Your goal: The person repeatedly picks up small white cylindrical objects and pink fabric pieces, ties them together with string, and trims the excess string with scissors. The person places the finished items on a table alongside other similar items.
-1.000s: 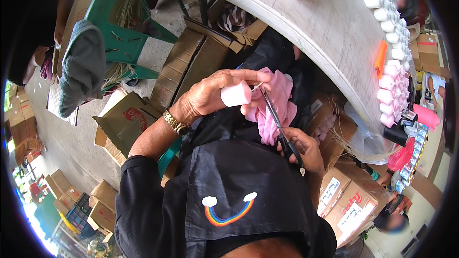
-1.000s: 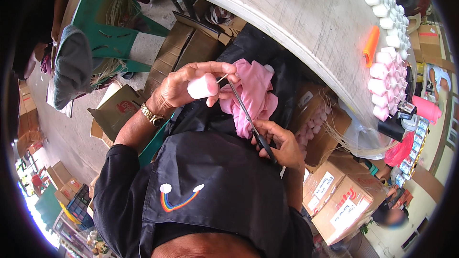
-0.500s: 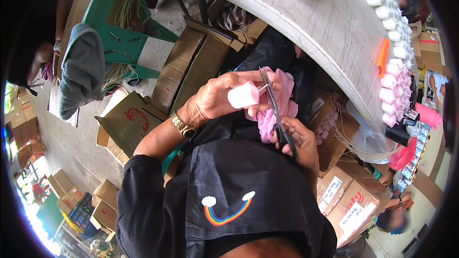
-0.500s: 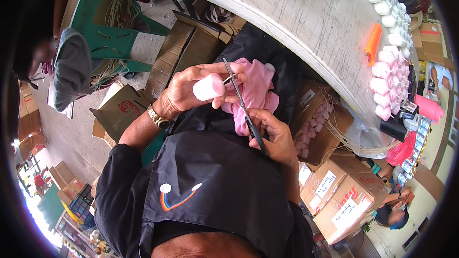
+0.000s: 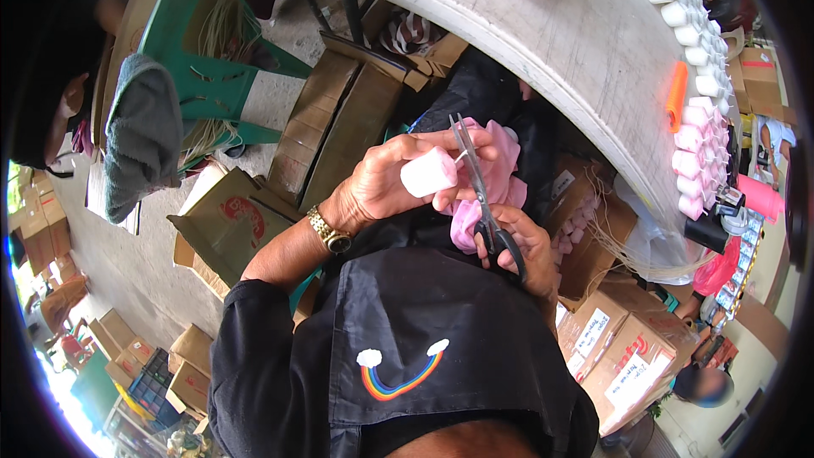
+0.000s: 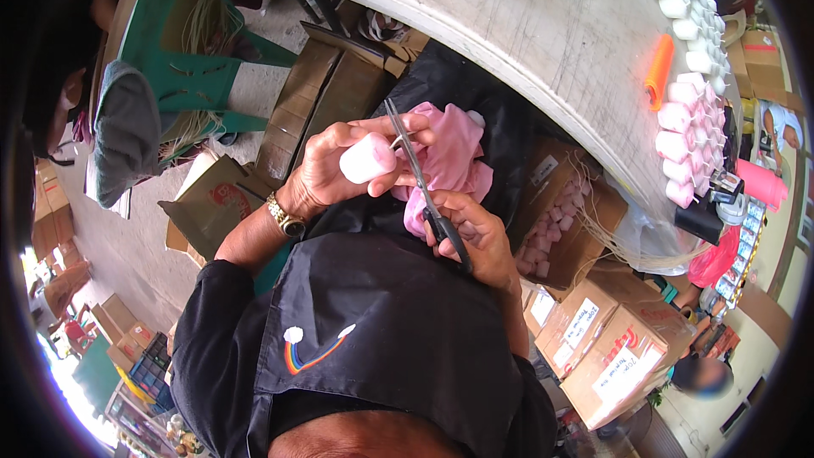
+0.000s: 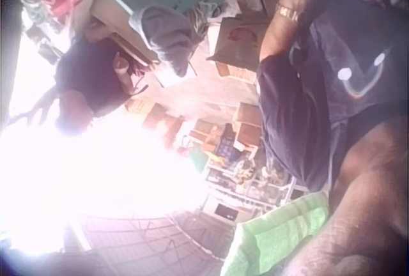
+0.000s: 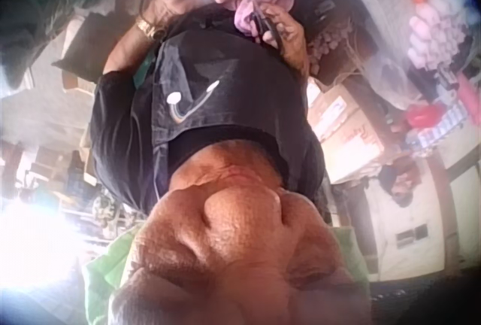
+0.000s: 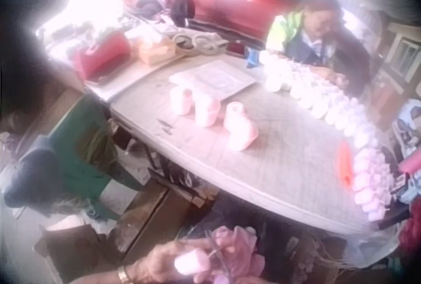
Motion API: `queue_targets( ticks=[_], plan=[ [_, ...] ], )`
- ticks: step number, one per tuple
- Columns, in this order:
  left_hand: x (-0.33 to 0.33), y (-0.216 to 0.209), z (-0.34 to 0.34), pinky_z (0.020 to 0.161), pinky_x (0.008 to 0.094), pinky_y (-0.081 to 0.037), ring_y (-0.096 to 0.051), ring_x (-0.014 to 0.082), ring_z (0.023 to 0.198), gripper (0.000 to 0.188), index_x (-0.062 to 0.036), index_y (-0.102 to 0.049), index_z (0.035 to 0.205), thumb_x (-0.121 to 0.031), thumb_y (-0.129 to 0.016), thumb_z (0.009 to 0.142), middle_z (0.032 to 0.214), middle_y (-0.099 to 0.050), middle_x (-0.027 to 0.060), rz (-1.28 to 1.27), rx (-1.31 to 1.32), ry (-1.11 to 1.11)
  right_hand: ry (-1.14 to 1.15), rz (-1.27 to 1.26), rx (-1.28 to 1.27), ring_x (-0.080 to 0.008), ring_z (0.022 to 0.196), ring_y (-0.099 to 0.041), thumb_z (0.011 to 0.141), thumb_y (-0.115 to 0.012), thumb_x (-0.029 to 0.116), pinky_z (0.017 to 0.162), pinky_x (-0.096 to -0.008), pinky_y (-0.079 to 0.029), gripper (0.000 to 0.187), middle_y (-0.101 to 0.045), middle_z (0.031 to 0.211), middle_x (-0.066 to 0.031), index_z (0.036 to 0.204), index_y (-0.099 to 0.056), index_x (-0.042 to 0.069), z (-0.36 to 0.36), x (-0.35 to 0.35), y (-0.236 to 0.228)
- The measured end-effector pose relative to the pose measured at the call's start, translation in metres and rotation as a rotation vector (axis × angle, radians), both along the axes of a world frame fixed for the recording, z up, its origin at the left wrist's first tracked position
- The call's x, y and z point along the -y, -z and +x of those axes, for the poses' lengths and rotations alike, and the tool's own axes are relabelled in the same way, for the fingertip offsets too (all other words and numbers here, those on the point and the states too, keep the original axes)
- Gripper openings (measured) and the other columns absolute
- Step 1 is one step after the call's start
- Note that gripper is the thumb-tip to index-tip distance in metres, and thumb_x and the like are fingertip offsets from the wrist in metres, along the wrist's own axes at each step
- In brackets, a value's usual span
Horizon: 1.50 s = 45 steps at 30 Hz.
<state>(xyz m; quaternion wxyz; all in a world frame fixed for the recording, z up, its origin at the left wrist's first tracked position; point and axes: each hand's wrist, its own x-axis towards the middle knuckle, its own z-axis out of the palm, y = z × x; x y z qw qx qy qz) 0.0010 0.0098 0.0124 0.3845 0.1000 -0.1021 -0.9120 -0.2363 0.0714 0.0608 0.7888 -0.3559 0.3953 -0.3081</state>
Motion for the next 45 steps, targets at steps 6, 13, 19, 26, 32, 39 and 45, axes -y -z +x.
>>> queue_targets(
  ticks=[6, 13, 19, 26, 32, 39, 45],
  plan=[
    [-0.003, 0.008, 0.0, 0.111, 0.0468, -0.035, -0.058, 0.0209, 0.054, 0.093, 0.0109, -0.034, 0.142, -0.047, -0.065, 0.076, 0.135, -0.052, 0.0213, -0.009, 0.054, -0.02, -0.036, -0.292, -0.401, -0.0118, 0.073, -0.062, 0.085, -0.067, 0.007, 0.069, -0.0247, -0.049, 0.051, -0.066, 0.093, -0.0099, 0.132, -0.052, -0.003, -0.005, 0.008, -0.026],
    [0.0, 0.002, 0.0, 0.103, 0.0435, -0.045, -0.064, 0.0243, 0.068, 0.103, 0.0148, -0.037, 0.139, -0.061, -0.068, 0.076, 0.132, -0.054, 0.0248, -0.199, 0.207, 0.049, 0.268, -1.172, -1.403, -0.0297, 0.085, -0.066, 0.081, -0.073, 0.011, 0.074, -0.0376, -0.051, 0.038, -0.068, 0.097, -0.0137, 0.116, -0.062, 0.002, -0.025, 0.097, -0.079],
    [-0.002, 0.0, -0.007, 0.111, 0.0444, -0.034, -0.066, 0.0234, 0.08, 0.094, 0.018, -0.038, 0.137, -0.054, -0.062, 0.082, 0.086, -0.068, 0.0141, -0.227, 0.155, 0.02, 0.35, -1.527, -1.396, -0.0341, 0.099, -0.062, 0.081, -0.068, 0.005, 0.084, -0.0416, -0.049, 0.017, -0.063, 0.11, -0.0161, 0.098, -0.068, 0.0, -0.001, 0.134, -0.068],
    [-0.001, 0.013, -0.005, 0.097, 0.0407, -0.049, -0.06, 0.0254, 0.112, 0.079, 0.0064, -0.045, 0.135, -0.04, -0.069, 0.076, 0.123, -0.06, 0.0146, 0.001, 0.177, 0.018, -0.038, -1.381, -0.872, -0.0235, 0.102, -0.057, 0.07, -0.076, 0.015, 0.09, -0.0441, -0.04, 0.045, -0.064, 0.108, -0.0026, 0.112, -0.061, 0.011, 0.056, 0.062, -0.033],
    [-0.002, 0.003, -0.01, 0.095, 0.0377, -0.048, -0.061, 0.0237, 0.107, 0.077, 0.0072, -0.042, 0.139, -0.035, -0.064, 0.079, 0.122, -0.06, 0.0159, 0.005, 0.254, 0.087, -0.044, -1.199, -0.719, -0.0312, 0.09, -0.064, 0.075, -0.074, 0.011, 0.082, -0.0411, -0.049, 0.038, -0.064, 0.1, -0.0107, 0.109, -0.06, 0.006, 0.02, 0.07, -0.05],
    [-0.004, -0.011, -0.013, 0.071, 0.0262, -0.052, -0.065, 0.0138, 0.076, 0.019, 0.0006, -0.071, 0.103, -0.003, -0.062, 0.086, 0.09, -0.07, 0.0112, -0.744, 1.099, -0.156, 0.556, -1.441, -1.713, -0.0319, 0.092, -0.066, 0.081, -0.065, 0.004, 0.08, -0.0396, -0.052, 0.028, -0.067, 0.105, -0.0148, 0.109, -0.062, 0.005, -0.116, 0.181, -0.115],
    [-0.005, -0.019, -0.011, 0.068, 0.0285, -0.053, -0.067, 0.0165, 0.073, 0.016, -0.0008, -0.071, 0.098, -0.008, -0.064, 0.085, 0.088, -0.07, 0.0097, -0.888, 1.265, -0.149, 0.237, -1.03, -2.043, -0.036, 0.092, -0.066, 0.084, -0.065, 0.013, 0.078, -0.0496, -0.05, 0.022, -0.07, 0.101, -0.0117, 0.106, -0.069, 0.014, -0.172, 0.25, -0.094]
  ],
)
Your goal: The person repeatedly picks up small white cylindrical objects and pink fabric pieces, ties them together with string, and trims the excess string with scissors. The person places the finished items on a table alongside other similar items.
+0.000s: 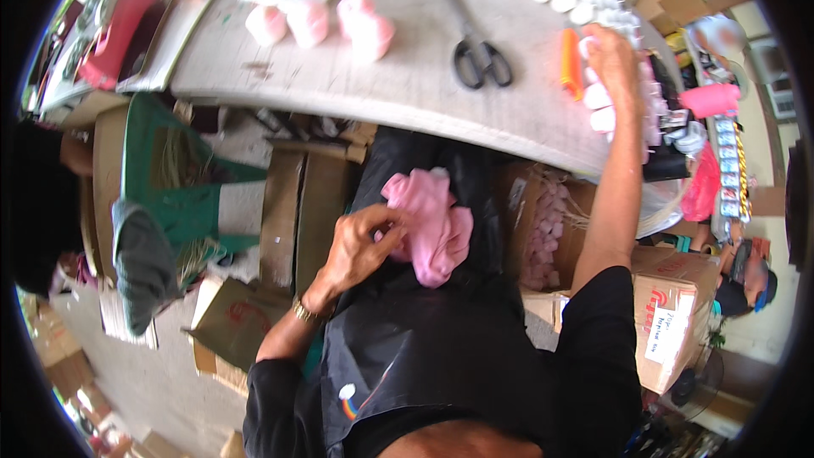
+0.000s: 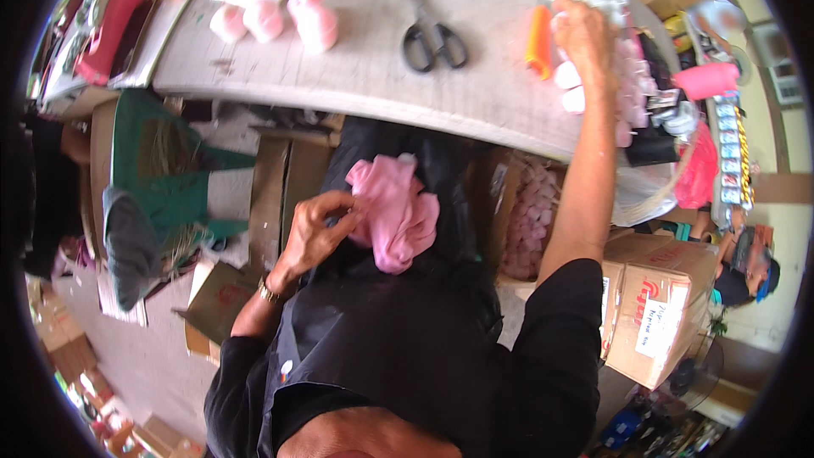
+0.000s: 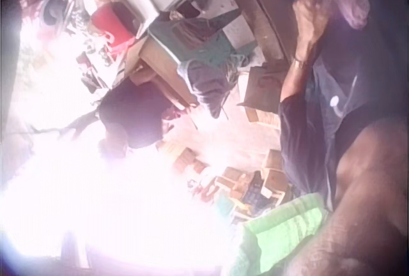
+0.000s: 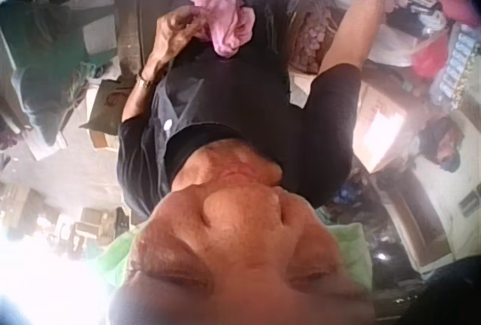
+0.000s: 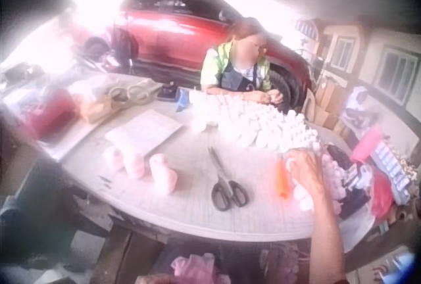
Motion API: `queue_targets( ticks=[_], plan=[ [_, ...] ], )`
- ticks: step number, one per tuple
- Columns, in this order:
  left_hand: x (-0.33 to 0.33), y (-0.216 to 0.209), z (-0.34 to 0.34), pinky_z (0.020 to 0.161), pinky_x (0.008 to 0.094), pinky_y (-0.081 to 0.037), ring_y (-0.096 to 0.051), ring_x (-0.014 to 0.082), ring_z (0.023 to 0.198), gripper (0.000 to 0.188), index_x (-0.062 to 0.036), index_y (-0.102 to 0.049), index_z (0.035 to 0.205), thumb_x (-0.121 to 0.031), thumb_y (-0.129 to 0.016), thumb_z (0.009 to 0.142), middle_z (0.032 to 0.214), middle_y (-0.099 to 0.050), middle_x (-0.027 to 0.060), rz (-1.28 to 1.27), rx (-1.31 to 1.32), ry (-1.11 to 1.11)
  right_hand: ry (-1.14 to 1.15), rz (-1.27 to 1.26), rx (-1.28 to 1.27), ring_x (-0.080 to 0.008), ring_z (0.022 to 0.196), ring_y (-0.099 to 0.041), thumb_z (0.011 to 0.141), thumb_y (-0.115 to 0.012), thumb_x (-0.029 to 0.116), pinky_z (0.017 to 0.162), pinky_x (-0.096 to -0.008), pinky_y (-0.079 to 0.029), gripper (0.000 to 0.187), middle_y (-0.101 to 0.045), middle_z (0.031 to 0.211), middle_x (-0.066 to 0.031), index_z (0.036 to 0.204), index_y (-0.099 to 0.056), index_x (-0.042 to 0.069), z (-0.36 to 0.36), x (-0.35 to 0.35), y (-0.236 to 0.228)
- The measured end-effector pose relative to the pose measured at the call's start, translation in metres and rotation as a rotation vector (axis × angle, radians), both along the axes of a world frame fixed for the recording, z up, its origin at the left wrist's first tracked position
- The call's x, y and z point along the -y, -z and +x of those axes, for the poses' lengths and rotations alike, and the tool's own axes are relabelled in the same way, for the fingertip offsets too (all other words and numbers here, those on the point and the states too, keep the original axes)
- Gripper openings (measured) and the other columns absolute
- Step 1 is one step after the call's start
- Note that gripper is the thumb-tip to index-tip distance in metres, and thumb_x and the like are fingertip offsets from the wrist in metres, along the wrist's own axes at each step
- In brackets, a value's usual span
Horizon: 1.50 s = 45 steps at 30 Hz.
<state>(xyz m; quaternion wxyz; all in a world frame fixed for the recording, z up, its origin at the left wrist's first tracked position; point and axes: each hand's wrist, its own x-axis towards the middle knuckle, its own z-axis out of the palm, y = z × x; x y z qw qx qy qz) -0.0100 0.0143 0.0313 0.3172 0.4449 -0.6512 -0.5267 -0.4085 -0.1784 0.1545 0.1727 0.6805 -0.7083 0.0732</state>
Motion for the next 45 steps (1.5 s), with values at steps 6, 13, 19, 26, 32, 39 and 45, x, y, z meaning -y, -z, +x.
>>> queue_targets(
  ticks=[6, 13, 19, 26, 32, 39, 45],
  plan=[
    [0.003, -0.004, 0.023, 0.078, 0.0311, -0.054, -0.069, 0.0176, 0.081, 0.025, 0.0006, -0.069, 0.105, 0.006, -0.057, 0.083, 0.09, -0.07, 0.0108, 0.008, -0.002, 0.146, -0.377, -0.144, 0.413, -0.0337, 0.087, -0.064, 0.082, -0.062, 0.002, 0.077, -0.0404, -0.051, 0.014, -0.066, 0.097, -0.0147, 0.096, -0.066, 0.005, 0.116, -0.12, 0.008],
    [0.008, 0.018, 0.016, 0.092, 0.0395, -0.05, -0.066, 0.0236, 0.093, 0.014, -0.0048, -0.07, 0.099, -0.005, -0.069, 0.085, 0.098, -0.069, 0.0097, -0.303, -0.034, 0.01, -0.643, 0.326, 0.709, -0.0321, 0.095, -0.062, 0.075, -0.073, 0.006, 0.084, -0.0388, -0.051, 0.034, -0.059, 0.117, -0.014, 0.108, -0.064, 0.006, 0.192, -0.197, 0.104],
    [0.011, 0.003, 0.002, 0.091, 0.0371, -0.05, -0.063, 0.016, 0.084, 0.017, -0.0006, -0.063, 0.101, -0.016, -0.057, 0.099, 0.085, -0.065, 0.0085, 0.207, -0.733, -0.038, -0.415, 0.355, 0.931, -0.0206, 0.066, -0.06, 0.077, -0.059, -0.01, 0.059, -0.0302, -0.047, 0.013, -0.06, 0.083, -0.0112, 0.086, -0.059, 0.0, 0.153, -0.213, 0.082],
    [0.014, -0.046, -0.008, 0.076, 0.0305, -0.053, -0.063, 0.0127, 0.075, 0.018, -0.0006, -0.064, 0.1, -0.018, -0.058, 0.099, 0.076, -0.063, 0.0053, 0.289, -0.886, -0.063, -0.556, 0.382, 0.934, -0.0173, 0.071, -0.059, 0.074, -0.058, -0.012, 0.06, -0.0268, -0.045, 0.016, -0.062, 0.083, -0.0084, 0.082, -0.064, 0.001, 0.159, -0.222, 0.081],
    [0.008, -0.05, -0.021, 0.066, 0.0257, -0.052, -0.06, 0.0108, 0.065, 0.021, 0.0011, -0.066, 0.095, -0.019, -0.062, 0.097, 0.07, -0.062, 0.0032, 0.578, -0.838, 0.095, -0.486, 0.178, 0.995, -0.0265, 0.084, -0.066, 0.081, -0.062, -0.006, 0.076, -0.0341, -0.053, 0.016, -0.066, 0.094, -0.0139, 0.095, -0.068, -0.001, 0.167, -0.219, 0.073],
    [0.01, -0.045, -0.033, 0.06, 0.0253, -0.054, -0.06, 0.0096, 0.06, 0.023, 0.001, -0.065, 0.087, -0.02, -0.064, 0.096, 0.067, -0.062, 0.002, 0.607, -0.614, 0.225, -0.669, 0.278, 1.118, -0.0184, 0.08, -0.066, 0.081, -0.071, -0.001, 0.07, -0.0293, -0.053, 0.016, -0.066, 0.093, -0.0119, 0.097, -0.067, 0.0, 0.17, -0.204, 0.029],
    [0.014, -0.037, -0.023, 0.079, 0.0276, -0.047, -0.062, 0.0116, 0.081, 0.017, 0.0009, -0.072, 0.097, -0.015, -0.066, 0.093, 0.083, -0.068, 0.0056, 0.382, -0.385, 0.268, -0.734, 0.241, 1.04, -0.0161, 0.077, -0.062, 0.088, -0.062, -0.003, 0.069, -0.0274, -0.051, 0.004, -0.064, 0.09, -0.0127, 0.091, -0.061, -0.001, 0.167, -0.201, 0.044]
  ],
)
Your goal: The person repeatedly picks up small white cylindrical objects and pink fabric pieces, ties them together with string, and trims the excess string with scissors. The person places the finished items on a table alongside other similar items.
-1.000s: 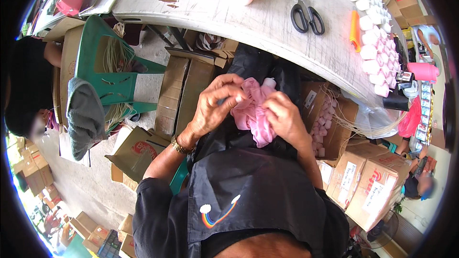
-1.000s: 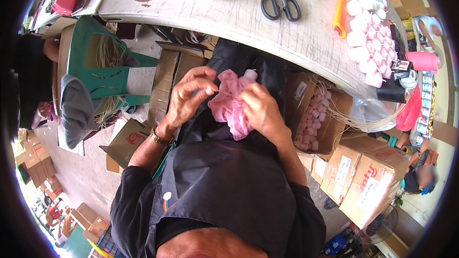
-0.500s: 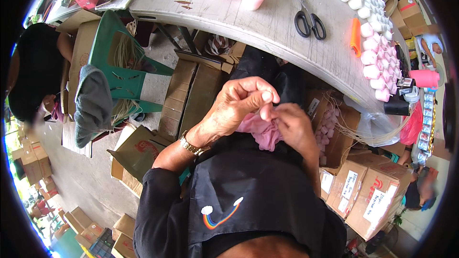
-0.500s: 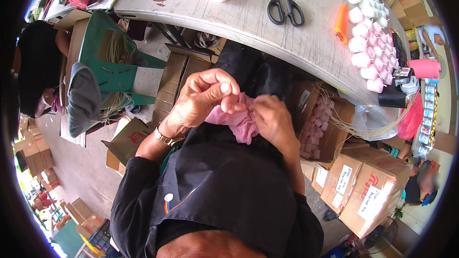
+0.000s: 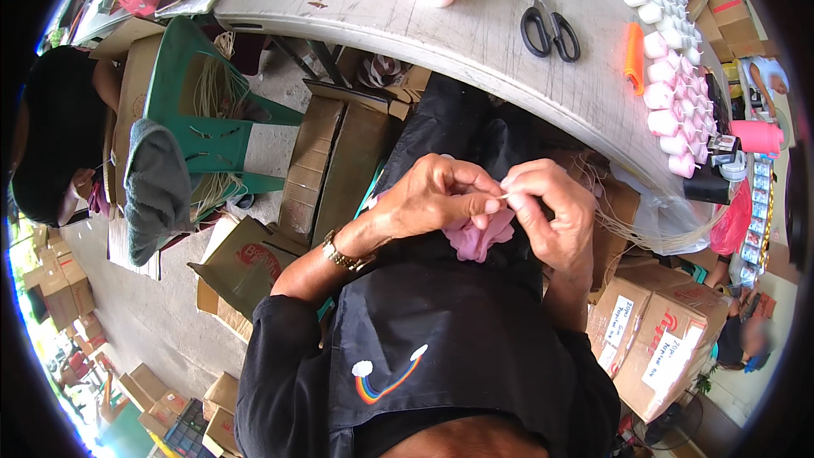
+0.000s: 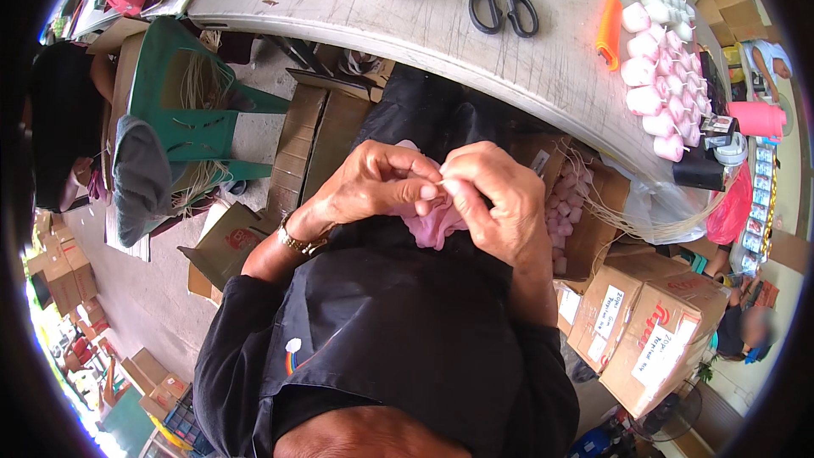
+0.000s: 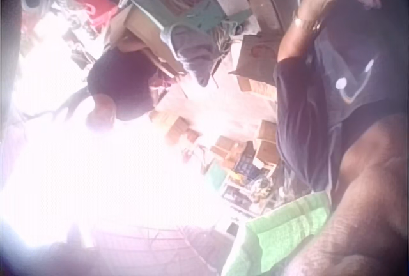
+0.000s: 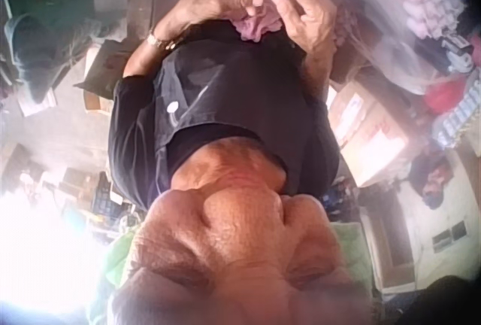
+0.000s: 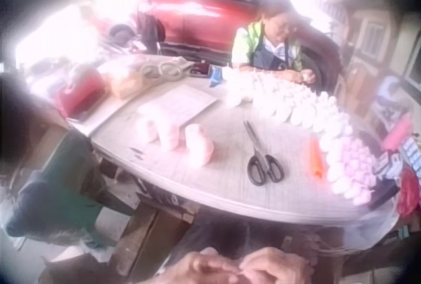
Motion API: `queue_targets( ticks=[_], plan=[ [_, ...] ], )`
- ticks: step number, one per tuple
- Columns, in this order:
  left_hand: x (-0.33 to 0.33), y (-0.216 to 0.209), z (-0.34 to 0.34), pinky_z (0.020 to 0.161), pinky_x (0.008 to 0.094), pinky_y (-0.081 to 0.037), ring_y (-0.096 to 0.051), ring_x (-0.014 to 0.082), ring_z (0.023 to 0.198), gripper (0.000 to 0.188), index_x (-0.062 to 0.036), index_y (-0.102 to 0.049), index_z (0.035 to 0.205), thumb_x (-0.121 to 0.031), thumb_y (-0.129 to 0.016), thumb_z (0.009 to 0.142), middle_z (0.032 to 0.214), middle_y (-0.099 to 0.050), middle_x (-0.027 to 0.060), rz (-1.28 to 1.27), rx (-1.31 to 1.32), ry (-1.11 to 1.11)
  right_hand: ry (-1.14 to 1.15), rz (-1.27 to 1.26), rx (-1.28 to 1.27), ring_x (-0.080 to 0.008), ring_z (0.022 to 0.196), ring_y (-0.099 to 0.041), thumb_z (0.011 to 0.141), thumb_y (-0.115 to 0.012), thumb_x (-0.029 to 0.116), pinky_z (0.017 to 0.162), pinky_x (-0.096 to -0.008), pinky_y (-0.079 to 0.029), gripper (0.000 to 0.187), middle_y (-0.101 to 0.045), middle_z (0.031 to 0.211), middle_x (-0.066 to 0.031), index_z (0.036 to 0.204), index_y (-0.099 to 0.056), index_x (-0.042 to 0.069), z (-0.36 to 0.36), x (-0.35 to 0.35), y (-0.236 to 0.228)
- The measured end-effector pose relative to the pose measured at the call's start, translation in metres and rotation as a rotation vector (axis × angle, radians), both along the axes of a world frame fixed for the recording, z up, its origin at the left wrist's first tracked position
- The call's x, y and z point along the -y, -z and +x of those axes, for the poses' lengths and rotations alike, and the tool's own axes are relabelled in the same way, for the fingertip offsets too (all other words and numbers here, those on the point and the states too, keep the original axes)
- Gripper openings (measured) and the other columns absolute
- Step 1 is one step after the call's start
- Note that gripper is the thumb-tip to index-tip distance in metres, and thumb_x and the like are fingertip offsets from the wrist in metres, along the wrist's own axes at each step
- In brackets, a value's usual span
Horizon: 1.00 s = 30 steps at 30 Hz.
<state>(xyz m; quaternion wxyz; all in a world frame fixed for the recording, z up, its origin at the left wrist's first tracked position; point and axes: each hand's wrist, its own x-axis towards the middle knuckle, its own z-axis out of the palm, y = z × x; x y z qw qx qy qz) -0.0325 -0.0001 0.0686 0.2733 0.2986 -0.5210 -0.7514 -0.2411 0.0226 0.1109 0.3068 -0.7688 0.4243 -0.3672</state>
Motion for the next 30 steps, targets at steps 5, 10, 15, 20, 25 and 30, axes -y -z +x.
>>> queue_targets(
  ticks=[5, 10, 15, 20, 25, 30],
  plan=[
    [0.0, 0.016, 0.006, 0.087, 0.0286, -0.047, -0.06, 0.0121, 0.086, 0.016, -0.0013, -0.072, 0.098, -0.015, -0.066, 0.093, 0.095, -0.07, 0.0046, -0.139, 0.155, -0.136, 0.331, 0.118, 0.235, -0.0103, 0.067, -0.056, 0.092, -0.057, 0.001, 0.062, -0.026, -0.047, 0.002, -0.06, 0.082, -0.0066, 0.09, -0.057, 0.001, -0.006, 0.009, 0.031],
    [0.001, 0.03, 0.006, 0.082, 0.027, -0.048, -0.058, 0.0099, 0.085, 0.021, 0.0006, -0.071, 0.104, -0.017, -0.064, 0.095, 0.094, -0.068, 0.0043, 0.302, -0.295, -0.275, 0.236, -0.038, -0.088, -0.0314, 0.074, -0.061, 0.085, -0.06, -0.002, 0.067, -0.0369, -0.05, 0.005, -0.057, 0.082, -0.014, 0.088, -0.057, 0.001, 0.015, 0.001, 0.049],
    [-0.005, 0.03, -0.008, 0.083, 0.026, -0.045, -0.057, 0.0095, 0.077, 0.025, 0.0006, -0.07, 0.109, -0.019, -0.063, 0.096, 0.085, -0.066, 0.0002, 0.062, -0.021, -0.307, 0.113, -0.127, -0.083, -0.028, 0.081, -0.064, 0.084, -0.063, -0.002, 0.069, -0.0356, -0.052, 0.009, -0.059, 0.101, -0.0134, 0.09, -0.059, 0.002, 0.023, -0.006, 0.039],
    [-0.004, 0.024, -0.009, 0.098, 0.0393, -0.045, -0.067, 0.0203, 0.08, 0.013, -0.0017, -0.071, 0.093, -0.013, -0.072, 0.086, 0.085, -0.071, 0.008, -0.403, 0.198, -0.311, 0.212, 0.053, 0.091, -0.0242, 0.072, -0.064, 0.088, -0.061, -0.003, 0.064, -0.0307, -0.052, 0.007, -0.063, 0.09, -0.0123, 0.092, -0.058, 0.001, 0.02, 0.002, 0.034],
    [-0.007, 0.017, -0.006, 0.105, 0.0456, -0.042, -0.068, 0.0244, 0.082, 0.014, -0.0019, -0.07, 0.092, -0.009, -0.075, 0.082, 0.088, -0.071, 0.0081, -0.518, 0.309, -0.345, 0.237, 0.091, 0.065, -0.0165, 0.067, -0.062, 0.09, -0.063, -0.002, 0.062, -0.0264, -0.05, 0.006, -0.063, 0.081, -0.009, 0.093, -0.059, 0.0, 0.027, -0.001, 0.039],
    [-0.009, 0.013, -0.006, 0.104, 0.0492, -0.043, -0.069, 0.0279, 0.085, 0.013, -0.0023, -0.069, 0.094, -0.008, -0.072, 0.084, 0.089, -0.07, 0.009, -0.66, 0.374, -0.414, 0.27, 0.18, 0.213, -0.0076, 0.068, -0.059, 0.092, -0.062, -0.001, 0.062, -0.0221, -0.049, 0.004, -0.062, 0.081, -0.0047, 0.094, -0.059, -0.001, 0.032, -0.002, 0.044]
  ],
)
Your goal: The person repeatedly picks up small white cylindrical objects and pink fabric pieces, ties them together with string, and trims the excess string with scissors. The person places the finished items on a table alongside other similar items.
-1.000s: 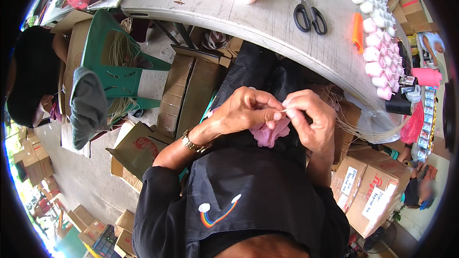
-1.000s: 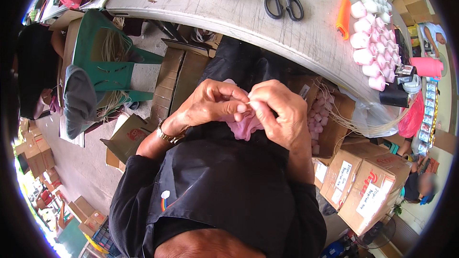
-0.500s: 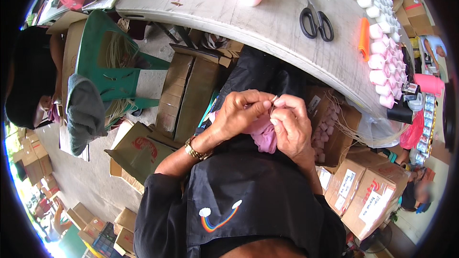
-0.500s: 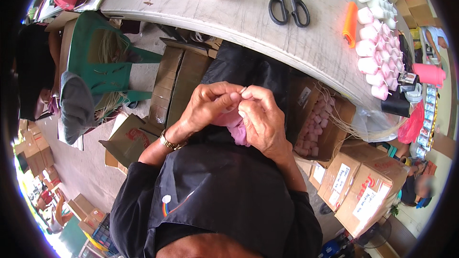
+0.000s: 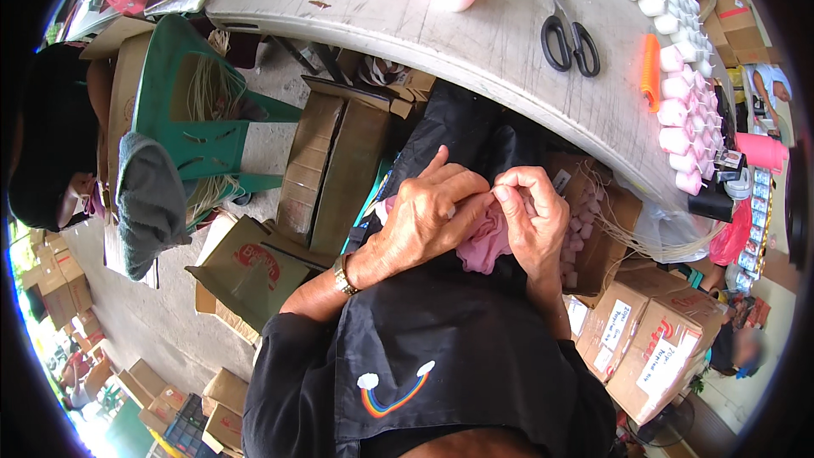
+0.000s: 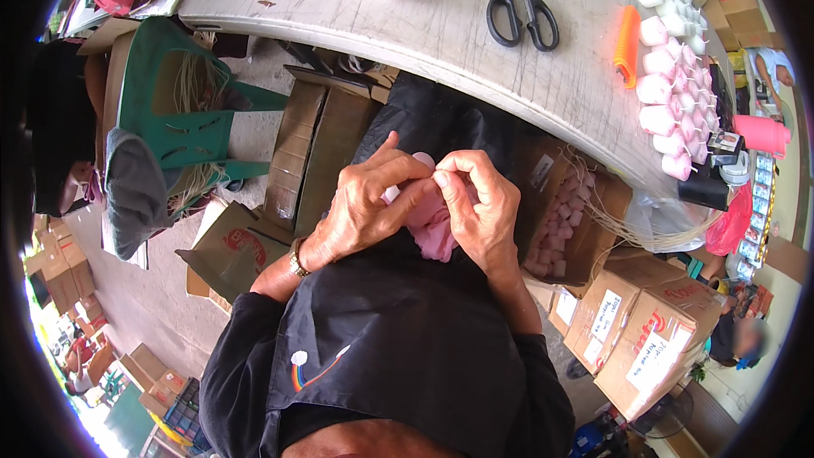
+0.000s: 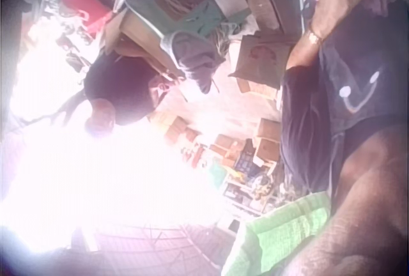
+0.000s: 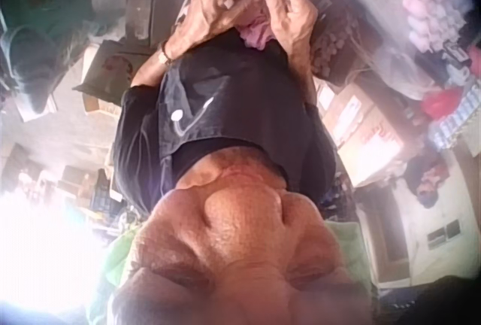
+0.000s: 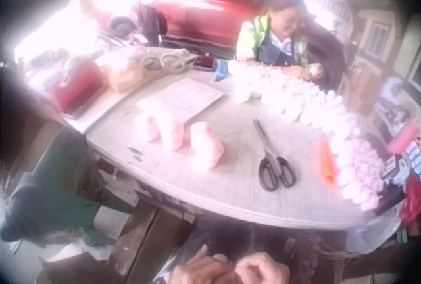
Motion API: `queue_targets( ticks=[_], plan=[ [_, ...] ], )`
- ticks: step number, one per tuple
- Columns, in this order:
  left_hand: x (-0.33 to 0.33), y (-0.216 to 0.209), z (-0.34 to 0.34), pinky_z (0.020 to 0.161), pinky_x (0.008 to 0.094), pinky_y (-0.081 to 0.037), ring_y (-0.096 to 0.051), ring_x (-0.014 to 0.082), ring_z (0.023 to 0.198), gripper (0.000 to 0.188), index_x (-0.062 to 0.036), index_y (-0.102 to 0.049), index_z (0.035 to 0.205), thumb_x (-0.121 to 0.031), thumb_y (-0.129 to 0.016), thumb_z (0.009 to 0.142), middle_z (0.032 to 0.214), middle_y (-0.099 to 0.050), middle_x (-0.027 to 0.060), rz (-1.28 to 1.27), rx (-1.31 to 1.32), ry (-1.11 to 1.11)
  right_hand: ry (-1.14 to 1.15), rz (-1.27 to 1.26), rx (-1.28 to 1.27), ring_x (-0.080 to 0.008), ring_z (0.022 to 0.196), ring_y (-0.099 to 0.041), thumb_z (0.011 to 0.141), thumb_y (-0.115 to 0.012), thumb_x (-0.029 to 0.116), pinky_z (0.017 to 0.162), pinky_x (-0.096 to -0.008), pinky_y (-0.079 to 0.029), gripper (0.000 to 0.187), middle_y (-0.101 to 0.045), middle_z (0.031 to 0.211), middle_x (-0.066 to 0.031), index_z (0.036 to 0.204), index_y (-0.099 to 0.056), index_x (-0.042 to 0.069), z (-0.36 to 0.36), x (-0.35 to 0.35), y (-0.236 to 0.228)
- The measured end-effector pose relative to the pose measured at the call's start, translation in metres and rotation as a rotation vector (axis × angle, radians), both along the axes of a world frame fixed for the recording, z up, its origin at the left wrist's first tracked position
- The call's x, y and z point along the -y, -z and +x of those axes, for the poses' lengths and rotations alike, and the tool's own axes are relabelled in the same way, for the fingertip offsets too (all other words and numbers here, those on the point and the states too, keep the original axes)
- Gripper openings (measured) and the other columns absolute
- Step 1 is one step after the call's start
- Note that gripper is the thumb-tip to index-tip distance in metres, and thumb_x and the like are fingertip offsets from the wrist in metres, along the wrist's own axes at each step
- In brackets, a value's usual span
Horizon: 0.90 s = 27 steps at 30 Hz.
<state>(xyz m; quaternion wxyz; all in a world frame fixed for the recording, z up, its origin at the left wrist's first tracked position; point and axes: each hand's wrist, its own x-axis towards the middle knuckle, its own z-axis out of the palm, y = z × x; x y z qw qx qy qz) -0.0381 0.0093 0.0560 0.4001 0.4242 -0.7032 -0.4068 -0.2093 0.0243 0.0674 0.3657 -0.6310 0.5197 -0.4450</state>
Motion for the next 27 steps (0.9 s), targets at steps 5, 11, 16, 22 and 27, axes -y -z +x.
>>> queue_targets(
  ticks=[5, 11, 16, 22, 27],
  plan=[
    [0.001, 0.001, 0.002, 0.098, 0.0439, -0.048, -0.069, 0.0258, 0.084, 0.009, -0.0013, -0.069, 0.093, -0.005, -0.07, 0.085, 0.085, -0.069, 0.0088, 0.04, -0.087, -0.023, 0.006, 0.09, 0.15, -0.005, 0.071, -0.058, 0.093, -0.06, -0.001, 0.064, -0.0201, -0.049, 0.005, -0.062, 0.084, -0.0033, 0.098, -0.057, -0.002, 0.004, -0.001, 0.002],
    [-0.001, 0.005, 0.002, 0.076, 0.0303, -0.053, -0.067, 0.0186, 0.068, 0.007, 0.0006, -0.07, 0.09, -0.006, -0.069, 0.086, 0.078, -0.067, 0.01, 0.116, -0.159, -0.105, 0.015, 0.08, 0.236, -0.0074, 0.077, -0.061, 0.088, -0.064, -0.007, 0.069, -0.0226, -0.051, 0.018, -0.063, 0.089, -0.0041, 0.102, -0.056, 0.0, 0.015, -0.003, 0.007],
    [-0.001, 0.005, 0.006, 0.063, 0.0276, -0.052, -0.065, 0.016, 0.064, 0.01, 0.0018, -0.069, 0.088, -0.008, -0.068, 0.087, 0.075, -0.066, 0.0087, 0.252, -0.17, -0.097, -0.024, -0.196, -0.015, -0.0153, 0.083, -0.063, 0.082, -0.064, -0.013, 0.072, -0.0254, -0.052, 0.029, -0.063, 0.093, -0.0104, 0.105, -0.055, 0.002, 0.019, 0.003, 0.009],
    [0.003, 0.007, 0.009, 0.081, 0.0305, -0.054, -0.067, 0.0167, 0.068, 0.009, 0.0004, -0.069, 0.089, -0.009, -0.067, 0.087, 0.078, -0.068, 0.0082, 0.196, -0.165, -0.056, -0.021, -0.244, -0.227, -0.0226, 0.077, -0.067, 0.078, -0.065, -0.014, 0.065, -0.0303, -0.054, 0.023, -0.065, 0.091, -0.0119, 0.095, -0.061, 0.001, 0.018, 0.007, 0.001],
    [-0.001, 0.013, 0.005, 0.096, 0.0408, -0.051, -0.068, 0.0196, 0.073, 0.008, -0.0003, -0.068, 0.089, -0.006, -0.07, 0.084, 0.08, -0.068, 0.0082, 0.06, -0.137, -0.118, -0.029, -0.225, -0.31, -0.0255, 0.074, -0.067, 0.078, -0.065, -0.013, 0.062, -0.0327, -0.053, 0.02, -0.064, 0.089, -0.0113, 0.093, -0.062, 0.0, 0.017, 0.008, -0.001]
  ],
)
